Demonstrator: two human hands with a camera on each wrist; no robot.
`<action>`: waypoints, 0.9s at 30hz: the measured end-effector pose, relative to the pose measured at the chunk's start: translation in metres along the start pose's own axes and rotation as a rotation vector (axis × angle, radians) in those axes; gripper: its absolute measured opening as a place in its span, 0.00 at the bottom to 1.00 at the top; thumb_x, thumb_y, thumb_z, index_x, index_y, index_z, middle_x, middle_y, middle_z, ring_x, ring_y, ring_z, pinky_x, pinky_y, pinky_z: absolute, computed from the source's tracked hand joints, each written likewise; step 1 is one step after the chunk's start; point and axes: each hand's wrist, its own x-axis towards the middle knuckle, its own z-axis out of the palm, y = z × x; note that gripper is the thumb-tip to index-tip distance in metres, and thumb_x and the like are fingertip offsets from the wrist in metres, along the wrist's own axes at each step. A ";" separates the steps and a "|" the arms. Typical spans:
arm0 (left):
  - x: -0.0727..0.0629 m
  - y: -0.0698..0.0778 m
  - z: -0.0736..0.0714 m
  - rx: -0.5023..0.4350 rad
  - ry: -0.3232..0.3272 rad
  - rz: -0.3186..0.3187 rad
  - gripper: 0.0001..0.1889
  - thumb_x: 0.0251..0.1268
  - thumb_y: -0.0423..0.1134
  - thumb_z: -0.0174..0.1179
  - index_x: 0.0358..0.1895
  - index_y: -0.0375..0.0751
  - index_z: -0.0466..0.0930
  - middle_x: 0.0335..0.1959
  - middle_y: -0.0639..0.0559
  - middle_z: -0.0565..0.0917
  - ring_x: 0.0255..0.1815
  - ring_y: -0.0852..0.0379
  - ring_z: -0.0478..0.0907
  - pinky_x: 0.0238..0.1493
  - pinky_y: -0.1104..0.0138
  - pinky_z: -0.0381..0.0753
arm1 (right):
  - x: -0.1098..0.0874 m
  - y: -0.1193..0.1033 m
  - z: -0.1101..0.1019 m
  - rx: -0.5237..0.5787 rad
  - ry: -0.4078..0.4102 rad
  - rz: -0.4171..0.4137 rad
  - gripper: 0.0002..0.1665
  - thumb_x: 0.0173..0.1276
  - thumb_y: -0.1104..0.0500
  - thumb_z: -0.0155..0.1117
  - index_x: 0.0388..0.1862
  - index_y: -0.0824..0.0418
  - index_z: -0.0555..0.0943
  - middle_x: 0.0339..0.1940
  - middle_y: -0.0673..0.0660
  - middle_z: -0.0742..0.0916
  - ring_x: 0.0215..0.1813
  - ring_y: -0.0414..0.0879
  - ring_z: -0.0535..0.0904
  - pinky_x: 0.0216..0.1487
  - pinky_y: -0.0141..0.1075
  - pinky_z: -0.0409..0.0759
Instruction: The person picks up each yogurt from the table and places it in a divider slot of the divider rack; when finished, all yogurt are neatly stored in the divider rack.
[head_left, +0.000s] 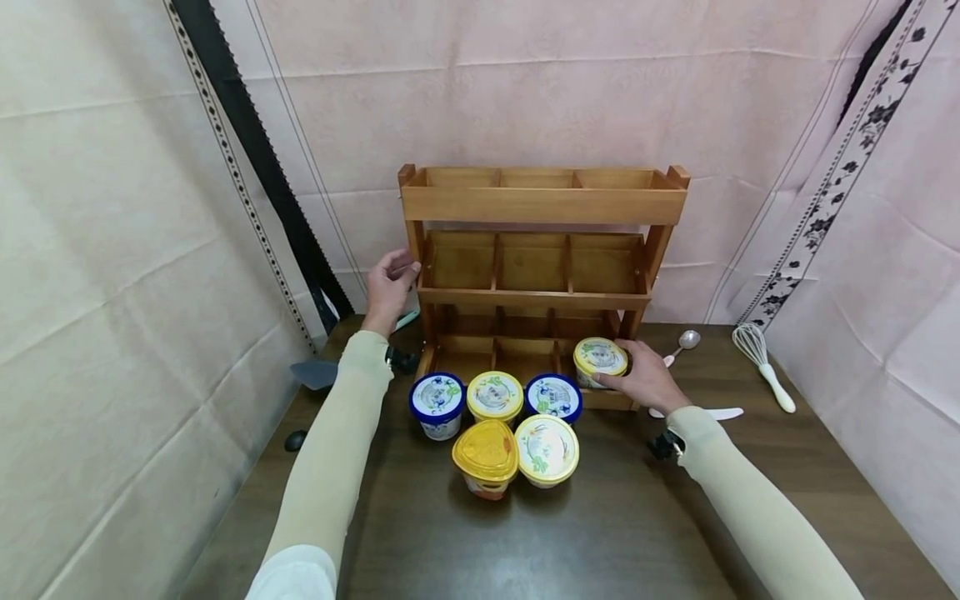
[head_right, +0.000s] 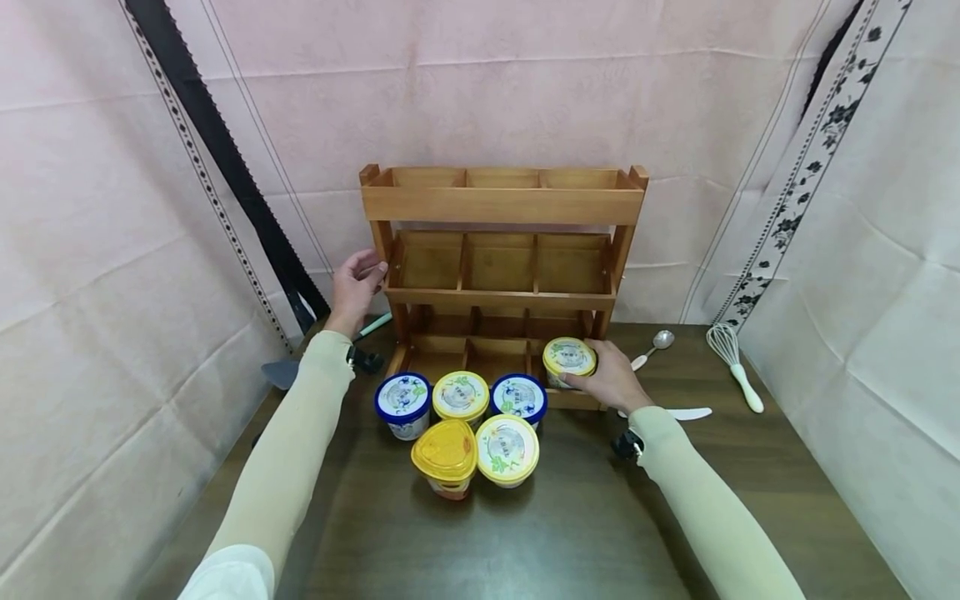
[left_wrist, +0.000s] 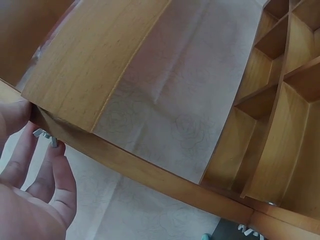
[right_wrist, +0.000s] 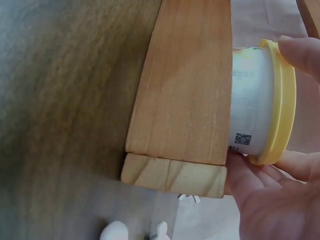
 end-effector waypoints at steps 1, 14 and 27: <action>0.000 0.000 0.000 -0.004 -0.001 -0.004 0.24 0.75 0.47 0.68 0.69 0.49 0.80 0.66 0.46 0.84 0.67 0.50 0.80 0.65 0.53 0.83 | 0.000 0.001 0.001 0.001 0.002 -0.002 0.62 0.60 0.31 0.78 0.79 0.67 0.66 0.71 0.71 0.77 0.68 0.66 0.76 0.69 0.64 0.75; 0.000 0.001 0.001 0.010 -0.012 -0.029 0.24 0.75 0.47 0.67 0.70 0.50 0.79 0.67 0.47 0.83 0.67 0.50 0.80 0.65 0.54 0.83 | -0.001 -0.002 -0.003 0.011 -0.015 0.020 0.64 0.62 0.29 0.75 0.82 0.65 0.62 0.78 0.71 0.72 0.73 0.68 0.72 0.72 0.66 0.72; -0.001 0.003 0.001 0.013 -0.018 -0.015 0.23 0.77 0.46 0.66 0.70 0.48 0.79 0.67 0.46 0.83 0.67 0.49 0.80 0.64 0.53 0.83 | -0.014 -0.029 -0.022 0.021 0.046 -0.068 0.54 0.67 0.34 0.75 0.82 0.59 0.67 0.79 0.66 0.74 0.73 0.68 0.74 0.69 0.66 0.76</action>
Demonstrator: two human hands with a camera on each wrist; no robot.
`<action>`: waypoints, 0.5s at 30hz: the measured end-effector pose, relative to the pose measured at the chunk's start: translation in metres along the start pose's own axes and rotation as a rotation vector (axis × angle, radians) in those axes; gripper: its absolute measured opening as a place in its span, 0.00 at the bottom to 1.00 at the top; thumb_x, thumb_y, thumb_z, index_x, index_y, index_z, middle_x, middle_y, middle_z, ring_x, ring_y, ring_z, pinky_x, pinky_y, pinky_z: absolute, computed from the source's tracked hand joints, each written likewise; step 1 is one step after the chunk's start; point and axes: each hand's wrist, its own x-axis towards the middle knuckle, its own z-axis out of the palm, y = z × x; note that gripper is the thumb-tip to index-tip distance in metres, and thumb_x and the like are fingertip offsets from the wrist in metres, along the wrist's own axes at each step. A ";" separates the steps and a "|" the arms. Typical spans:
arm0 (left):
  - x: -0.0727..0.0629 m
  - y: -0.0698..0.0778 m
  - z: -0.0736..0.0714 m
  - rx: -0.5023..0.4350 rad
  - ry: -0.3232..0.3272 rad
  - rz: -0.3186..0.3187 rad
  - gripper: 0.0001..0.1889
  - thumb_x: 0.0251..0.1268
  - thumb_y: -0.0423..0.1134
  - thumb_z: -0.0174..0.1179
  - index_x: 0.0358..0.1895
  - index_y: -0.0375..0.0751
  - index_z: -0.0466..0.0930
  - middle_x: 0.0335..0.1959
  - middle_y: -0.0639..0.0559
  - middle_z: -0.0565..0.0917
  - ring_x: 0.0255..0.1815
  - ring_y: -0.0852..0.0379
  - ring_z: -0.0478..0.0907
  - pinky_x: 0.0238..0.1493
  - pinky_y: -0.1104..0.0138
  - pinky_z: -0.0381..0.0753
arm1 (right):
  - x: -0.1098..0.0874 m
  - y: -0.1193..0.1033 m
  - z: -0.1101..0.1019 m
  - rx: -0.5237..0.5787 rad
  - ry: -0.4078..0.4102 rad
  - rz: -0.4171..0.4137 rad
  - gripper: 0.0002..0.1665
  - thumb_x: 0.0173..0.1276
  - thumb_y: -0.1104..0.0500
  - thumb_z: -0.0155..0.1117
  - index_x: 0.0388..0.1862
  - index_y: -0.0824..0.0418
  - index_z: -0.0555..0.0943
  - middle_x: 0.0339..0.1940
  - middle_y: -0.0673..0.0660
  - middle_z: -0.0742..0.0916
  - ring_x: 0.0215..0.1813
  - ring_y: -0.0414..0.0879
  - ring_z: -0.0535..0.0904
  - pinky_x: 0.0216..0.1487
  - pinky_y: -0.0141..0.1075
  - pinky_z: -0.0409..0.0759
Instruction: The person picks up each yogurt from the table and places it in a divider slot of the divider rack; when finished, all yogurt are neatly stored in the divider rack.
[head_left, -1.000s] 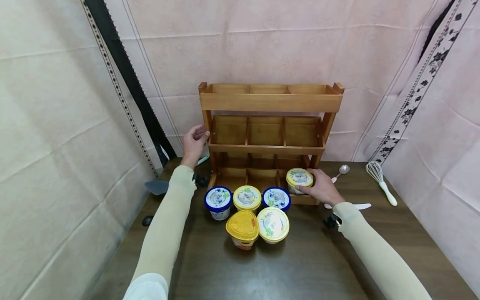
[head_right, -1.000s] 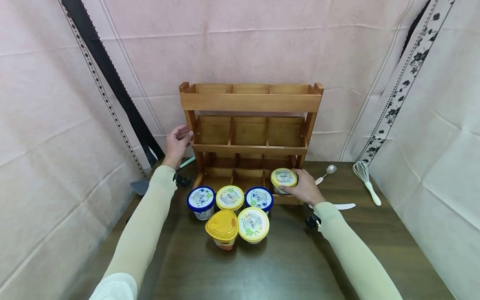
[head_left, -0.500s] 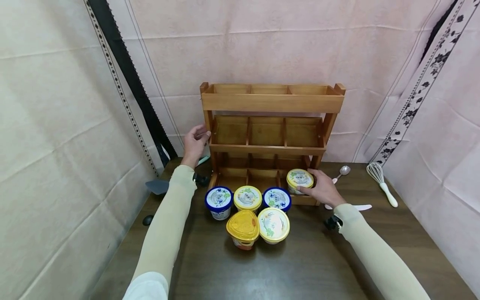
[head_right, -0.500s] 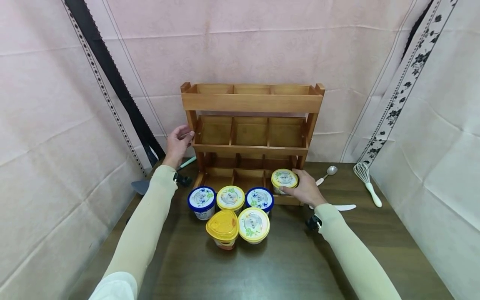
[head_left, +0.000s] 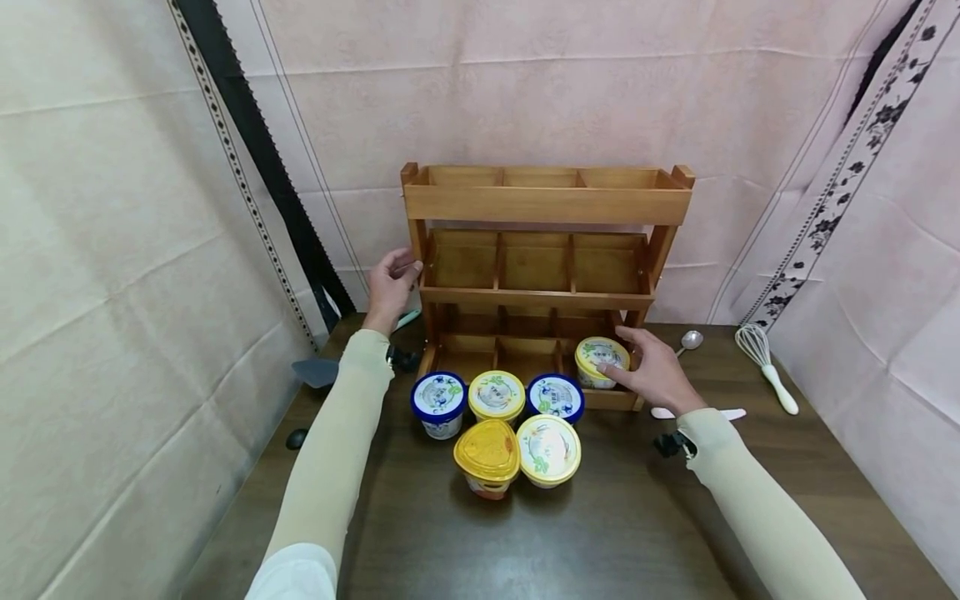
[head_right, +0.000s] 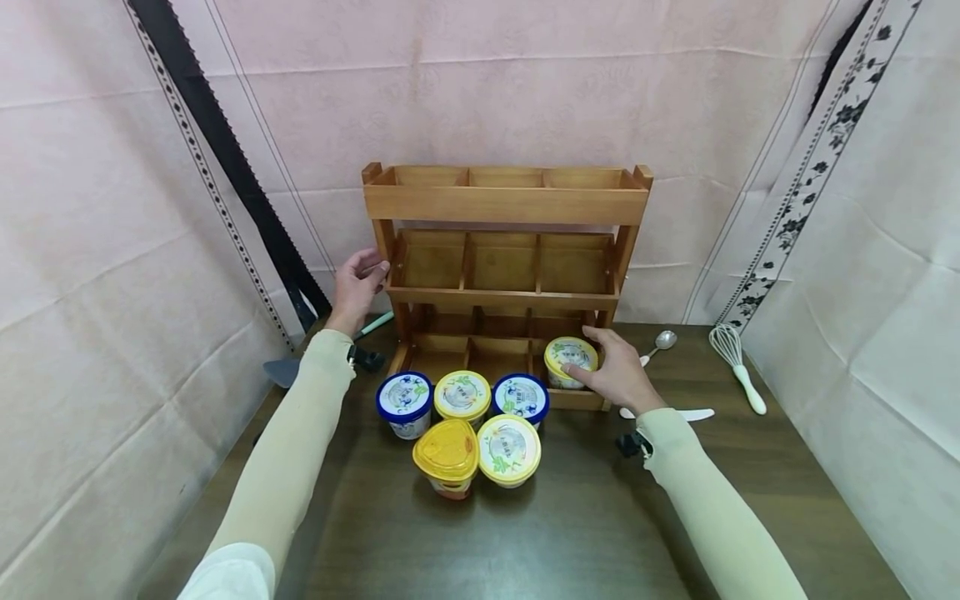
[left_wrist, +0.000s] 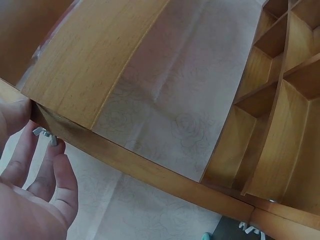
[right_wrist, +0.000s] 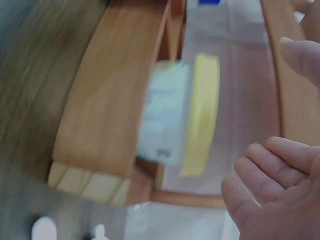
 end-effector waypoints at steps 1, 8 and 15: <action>0.000 0.000 0.000 0.001 -0.003 0.000 0.23 0.77 0.46 0.66 0.70 0.48 0.79 0.68 0.46 0.83 0.67 0.49 0.80 0.65 0.53 0.83 | -0.002 -0.004 0.000 0.004 0.001 -0.010 0.54 0.66 0.34 0.75 0.82 0.58 0.67 0.79 0.66 0.74 0.72 0.67 0.74 0.68 0.66 0.77; 0.001 -0.002 -0.002 0.002 -0.006 0.017 0.23 0.77 0.47 0.66 0.70 0.48 0.78 0.67 0.46 0.83 0.67 0.48 0.80 0.65 0.51 0.83 | -0.014 -0.027 0.006 0.083 -0.043 -0.103 0.50 0.65 0.40 0.79 0.80 0.57 0.70 0.75 0.64 0.78 0.68 0.64 0.78 0.64 0.63 0.82; 0.002 -0.006 -0.002 0.016 -0.001 0.022 0.23 0.76 0.48 0.66 0.70 0.49 0.79 0.66 0.47 0.83 0.65 0.50 0.80 0.64 0.49 0.83 | -0.024 -0.035 0.019 0.148 -0.129 -0.192 0.47 0.65 0.44 0.81 0.76 0.62 0.73 0.72 0.66 0.80 0.68 0.65 0.81 0.63 0.61 0.83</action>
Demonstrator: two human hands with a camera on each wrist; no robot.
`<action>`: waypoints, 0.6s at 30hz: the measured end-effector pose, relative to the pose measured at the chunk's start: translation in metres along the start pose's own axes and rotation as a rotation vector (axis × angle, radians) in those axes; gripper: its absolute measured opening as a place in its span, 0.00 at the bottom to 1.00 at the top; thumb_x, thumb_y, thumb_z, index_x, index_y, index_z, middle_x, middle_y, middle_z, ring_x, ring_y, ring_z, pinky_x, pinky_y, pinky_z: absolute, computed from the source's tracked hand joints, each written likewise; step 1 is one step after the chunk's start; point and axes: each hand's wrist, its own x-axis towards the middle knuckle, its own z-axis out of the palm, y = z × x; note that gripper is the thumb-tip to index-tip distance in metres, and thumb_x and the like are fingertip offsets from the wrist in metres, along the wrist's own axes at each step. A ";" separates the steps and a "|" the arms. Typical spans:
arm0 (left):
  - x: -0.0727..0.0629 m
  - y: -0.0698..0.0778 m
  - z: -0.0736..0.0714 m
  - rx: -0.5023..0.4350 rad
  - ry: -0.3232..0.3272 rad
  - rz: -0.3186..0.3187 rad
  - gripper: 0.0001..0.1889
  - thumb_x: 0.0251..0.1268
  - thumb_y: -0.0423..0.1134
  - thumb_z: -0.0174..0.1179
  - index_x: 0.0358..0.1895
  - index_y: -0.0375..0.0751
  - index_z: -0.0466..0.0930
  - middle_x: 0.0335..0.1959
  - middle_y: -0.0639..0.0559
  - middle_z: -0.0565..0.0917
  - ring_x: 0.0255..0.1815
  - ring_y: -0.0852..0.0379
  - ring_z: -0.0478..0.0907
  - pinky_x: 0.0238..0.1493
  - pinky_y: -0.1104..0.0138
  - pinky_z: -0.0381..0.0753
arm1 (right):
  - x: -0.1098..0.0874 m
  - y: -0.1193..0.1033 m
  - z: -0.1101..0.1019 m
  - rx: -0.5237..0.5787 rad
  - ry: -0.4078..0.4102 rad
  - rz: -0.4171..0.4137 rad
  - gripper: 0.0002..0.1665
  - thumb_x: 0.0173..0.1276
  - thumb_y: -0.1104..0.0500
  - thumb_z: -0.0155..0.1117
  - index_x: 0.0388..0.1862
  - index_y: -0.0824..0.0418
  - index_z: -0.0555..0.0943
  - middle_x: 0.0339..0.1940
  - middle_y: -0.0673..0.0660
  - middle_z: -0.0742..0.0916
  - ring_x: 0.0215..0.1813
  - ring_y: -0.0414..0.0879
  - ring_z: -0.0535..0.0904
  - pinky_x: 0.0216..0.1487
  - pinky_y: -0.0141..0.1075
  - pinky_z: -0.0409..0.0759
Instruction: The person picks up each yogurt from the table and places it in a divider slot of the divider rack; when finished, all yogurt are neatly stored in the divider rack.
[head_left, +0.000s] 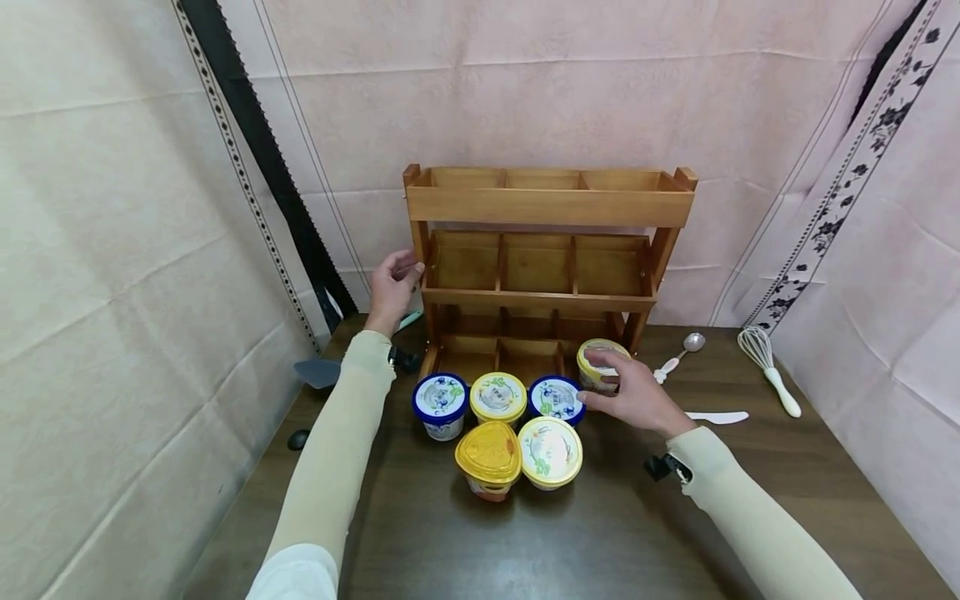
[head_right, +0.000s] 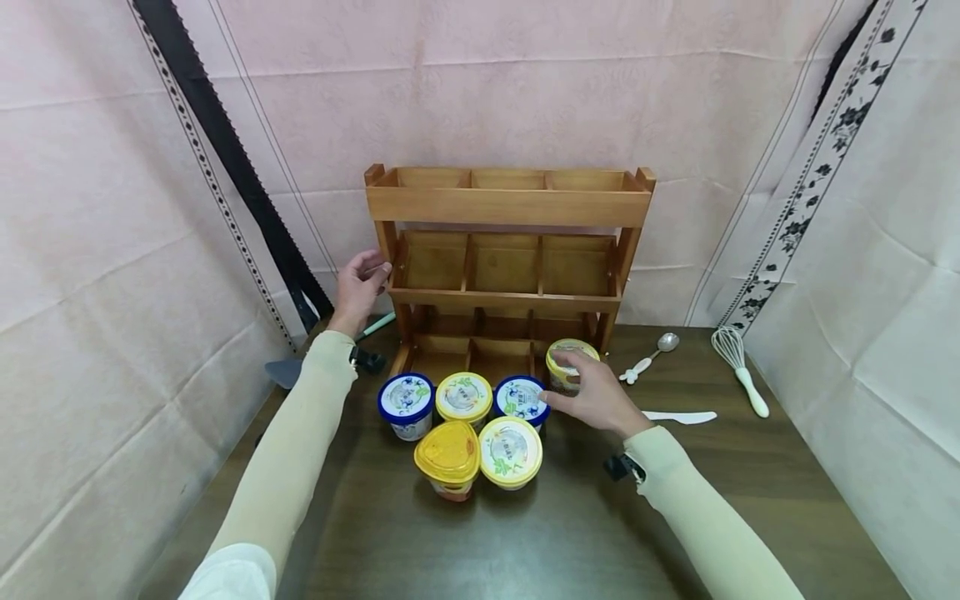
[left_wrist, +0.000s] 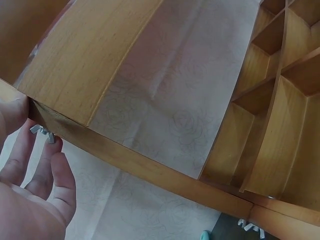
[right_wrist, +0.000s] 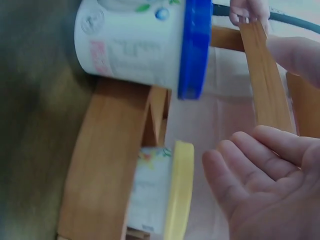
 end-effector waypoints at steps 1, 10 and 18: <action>0.000 0.000 0.000 0.000 0.001 0.004 0.23 0.77 0.48 0.66 0.70 0.49 0.79 0.66 0.46 0.83 0.65 0.49 0.80 0.65 0.48 0.83 | -0.001 0.000 0.002 0.013 -0.013 0.000 0.47 0.65 0.44 0.81 0.76 0.62 0.73 0.73 0.67 0.80 0.68 0.65 0.81 0.64 0.60 0.83; 0.000 -0.002 0.002 -0.003 0.002 0.007 0.22 0.77 0.47 0.66 0.69 0.49 0.79 0.66 0.46 0.83 0.65 0.48 0.81 0.64 0.47 0.83 | -0.003 0.001 0.020 0.030 -0.073 -0.007 0.45 0.64 0.45 0.82 0.74 0.60 0.76 0.72 0.63 0.82 0.68 0.62 0.82 0.68 0.60 0.80; -0.001 -0.001 0.001 0.012 0.012 0.021 0.22 0.76 0.48 0.66 0.69 0.49 0.80 0.66 0.46 0.84 0.64 0.49 0.81 0.62 0.50 0.84 | -0.003 0.003 0.026 0.035 -0.164 0.013 0.52 0.63 0.44 0.81 0.80 0.62 0.70 0.75 0.63 0.79 0.72 0.62 0.79 0.66 0.57 0.82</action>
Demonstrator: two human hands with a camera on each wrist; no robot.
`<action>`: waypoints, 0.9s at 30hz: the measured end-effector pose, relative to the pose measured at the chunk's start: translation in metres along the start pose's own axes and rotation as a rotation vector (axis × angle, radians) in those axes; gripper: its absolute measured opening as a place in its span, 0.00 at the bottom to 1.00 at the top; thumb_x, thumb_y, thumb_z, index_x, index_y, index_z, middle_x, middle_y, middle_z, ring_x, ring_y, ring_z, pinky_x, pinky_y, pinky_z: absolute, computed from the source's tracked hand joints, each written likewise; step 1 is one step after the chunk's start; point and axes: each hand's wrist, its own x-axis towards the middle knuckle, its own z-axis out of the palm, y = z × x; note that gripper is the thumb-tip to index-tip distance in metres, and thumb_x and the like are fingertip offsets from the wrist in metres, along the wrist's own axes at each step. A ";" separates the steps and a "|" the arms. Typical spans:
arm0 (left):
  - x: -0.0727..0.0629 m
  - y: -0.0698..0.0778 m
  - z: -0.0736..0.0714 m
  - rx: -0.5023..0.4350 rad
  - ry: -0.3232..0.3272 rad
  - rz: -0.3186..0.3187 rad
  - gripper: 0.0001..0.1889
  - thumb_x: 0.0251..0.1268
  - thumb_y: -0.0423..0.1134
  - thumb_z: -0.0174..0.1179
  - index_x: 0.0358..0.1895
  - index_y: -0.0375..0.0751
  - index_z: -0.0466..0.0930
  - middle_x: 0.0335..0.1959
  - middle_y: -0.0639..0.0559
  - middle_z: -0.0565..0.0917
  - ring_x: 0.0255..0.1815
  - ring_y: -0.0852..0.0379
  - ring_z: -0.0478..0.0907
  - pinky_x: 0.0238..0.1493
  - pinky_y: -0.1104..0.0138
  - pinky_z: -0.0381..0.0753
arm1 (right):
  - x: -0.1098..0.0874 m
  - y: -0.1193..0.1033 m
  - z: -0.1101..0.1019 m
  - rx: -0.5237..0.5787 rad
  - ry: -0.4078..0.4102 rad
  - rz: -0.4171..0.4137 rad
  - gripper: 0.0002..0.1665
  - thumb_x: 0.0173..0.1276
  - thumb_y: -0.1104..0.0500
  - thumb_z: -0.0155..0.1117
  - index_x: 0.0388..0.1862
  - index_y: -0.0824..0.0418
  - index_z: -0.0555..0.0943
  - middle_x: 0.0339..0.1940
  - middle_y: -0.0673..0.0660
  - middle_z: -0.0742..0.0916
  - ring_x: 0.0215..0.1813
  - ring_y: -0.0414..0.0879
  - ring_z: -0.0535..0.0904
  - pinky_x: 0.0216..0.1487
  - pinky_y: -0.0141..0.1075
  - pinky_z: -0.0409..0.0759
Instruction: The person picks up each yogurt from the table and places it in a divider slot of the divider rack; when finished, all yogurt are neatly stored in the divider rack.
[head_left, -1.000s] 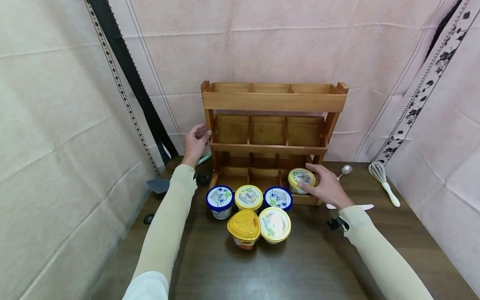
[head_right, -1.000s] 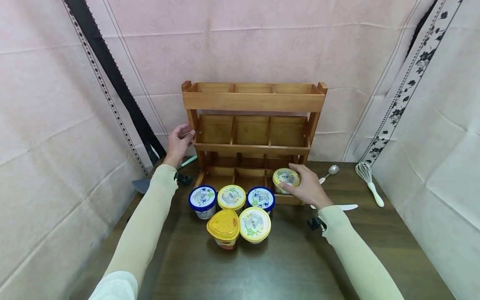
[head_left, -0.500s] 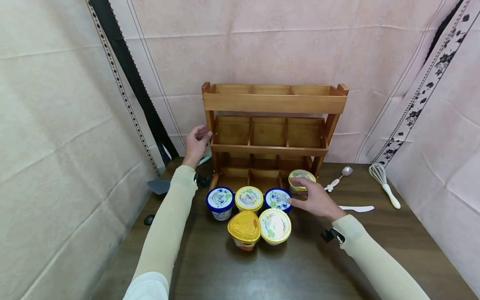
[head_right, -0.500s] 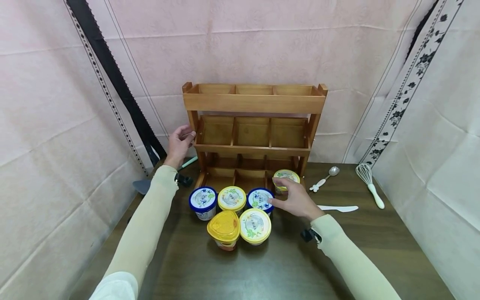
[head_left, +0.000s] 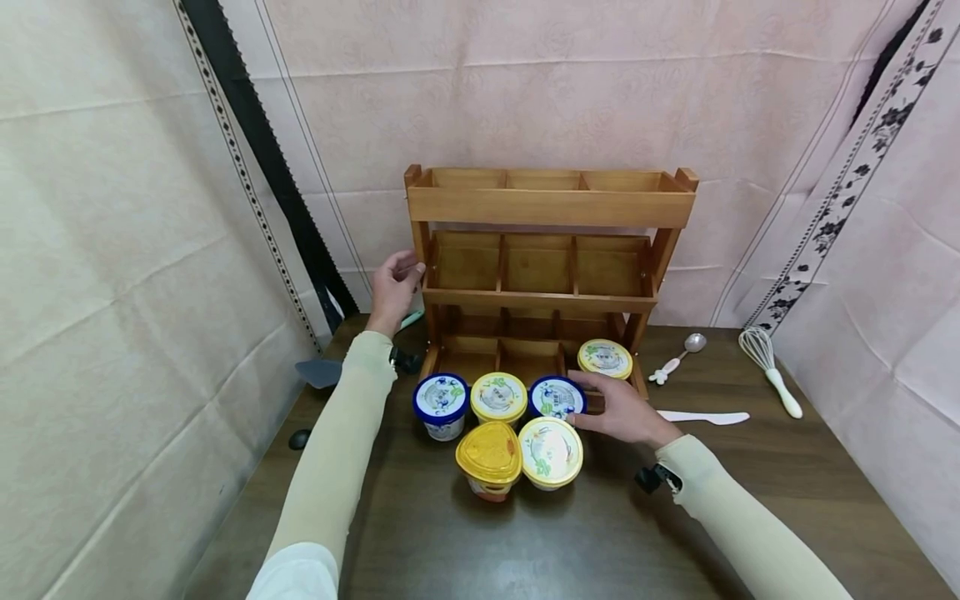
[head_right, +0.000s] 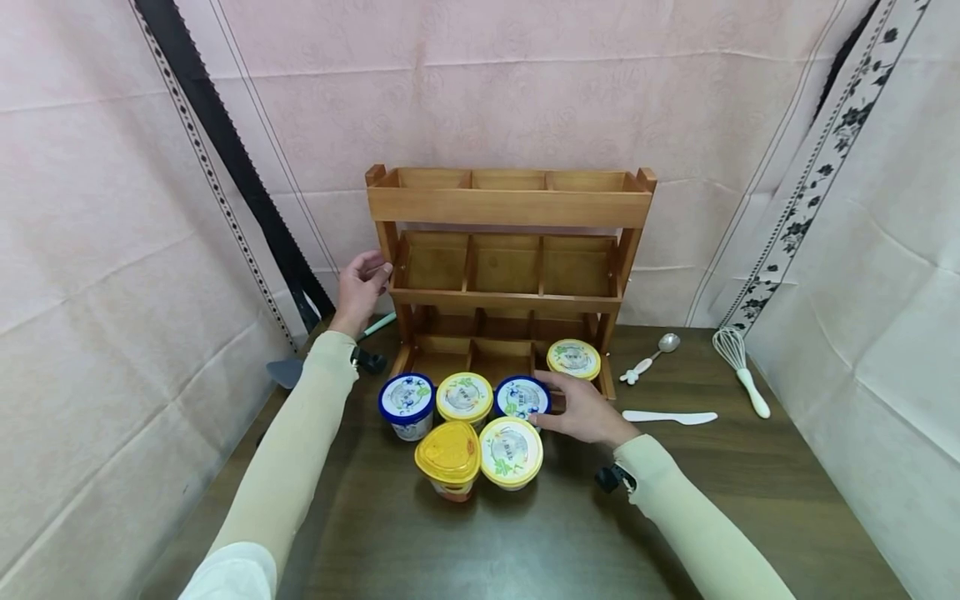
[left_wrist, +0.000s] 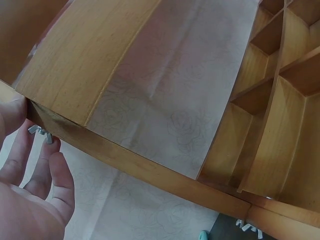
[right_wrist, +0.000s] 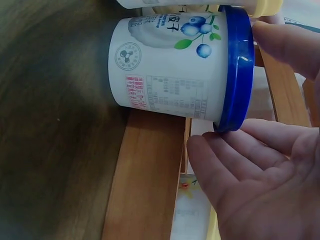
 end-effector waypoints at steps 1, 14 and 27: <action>0.000 0.000 0.000 0.001 0.000 0.002 0.22 0.76 0.48 0.66 0.69 0.49 0.80 0.66 0.46 0.84 0.64 0.49 0.81 0.62 0.50 0.84 | 0.001 0.001 0.000 0.005 -0.012 0.007 0.52 0.63 0.44 0.81 0.80 0.61 0.69 0.76 0.62 0.79 0.72 0.62 0.79 0.67 0.56 0.82; 0.000 0.002 0.000 0.008 -0.003 -0.004 0.23 0.76 0.48 0.65 0.70 0.48 0.79 0.66 0.46 0.83 0.64 0.50 0.81 0.60 0.55 0.85 | 0.008 0.014 0.001 0.031 -0.121 0.027 0.59 0.63 0.43 0.81 0.85 0.59 0.61 0.79 0.62 0.74 0.74 0.60 0.76 0.67 0.54 0.83; -0.001 0.001 0.000 -0.001 0.000 -0.005 0.23 0.76 0.48 0.66 0.69 0.48 0.80 0.65 0.46 0.84 0.63 0.50 0.81 0.56 0.58 0.85 | 0.008 0.009 0.000 0.102 -0.091 0.063 0.60 0.60 0.45 0.84 0.85 0.57 0.62 0.78 0.61 0.76 0.73 0.63 0.77 0.67 0.54 0.83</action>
